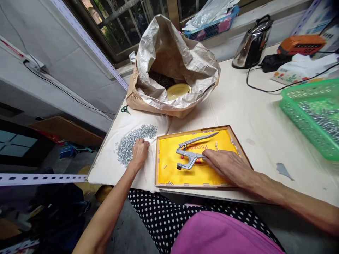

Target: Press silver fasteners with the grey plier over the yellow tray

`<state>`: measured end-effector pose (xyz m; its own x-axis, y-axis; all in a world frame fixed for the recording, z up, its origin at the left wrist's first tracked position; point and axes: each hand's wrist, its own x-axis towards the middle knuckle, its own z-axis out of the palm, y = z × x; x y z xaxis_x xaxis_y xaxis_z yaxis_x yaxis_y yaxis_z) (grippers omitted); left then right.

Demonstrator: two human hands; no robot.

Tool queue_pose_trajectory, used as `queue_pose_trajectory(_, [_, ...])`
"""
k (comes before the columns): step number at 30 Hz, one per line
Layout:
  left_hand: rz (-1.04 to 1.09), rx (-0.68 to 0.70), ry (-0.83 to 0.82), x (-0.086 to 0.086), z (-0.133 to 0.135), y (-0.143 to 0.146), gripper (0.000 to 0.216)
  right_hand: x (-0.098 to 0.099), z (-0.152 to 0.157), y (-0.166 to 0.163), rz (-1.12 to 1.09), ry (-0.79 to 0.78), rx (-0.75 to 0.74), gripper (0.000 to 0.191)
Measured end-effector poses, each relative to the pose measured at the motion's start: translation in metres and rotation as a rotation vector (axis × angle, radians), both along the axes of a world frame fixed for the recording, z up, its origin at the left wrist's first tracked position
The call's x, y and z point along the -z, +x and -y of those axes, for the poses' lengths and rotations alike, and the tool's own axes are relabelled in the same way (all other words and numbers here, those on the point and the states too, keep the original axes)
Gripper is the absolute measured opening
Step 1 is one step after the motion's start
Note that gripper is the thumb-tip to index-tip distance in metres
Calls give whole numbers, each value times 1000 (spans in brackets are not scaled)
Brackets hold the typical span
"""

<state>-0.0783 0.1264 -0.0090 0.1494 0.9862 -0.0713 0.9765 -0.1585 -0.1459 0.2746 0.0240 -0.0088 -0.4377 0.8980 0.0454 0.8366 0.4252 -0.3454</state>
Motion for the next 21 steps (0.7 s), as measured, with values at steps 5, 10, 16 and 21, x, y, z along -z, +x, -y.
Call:
queue_pose_trajectory(5, [72, 15, 51, -2, -1, -2, 29, 8, 10, 17, -13, 138, -87, 21])
queue_pose_trajectory(10, [549, -167, 199, -12, 4, 7, 18, 12, 13, 17, -41, 58, -176, 20])
queue_pose_trajectory(16, [1209, -351, -28, -41, 48, 50, 32, 12, 9, 0, -76, 107, -286, 21])
queue_pose_trajectory(21, [1098, -137, -286, -50, 91, 83, 22, 15, 3, 17, -65, 330, -135, 19])
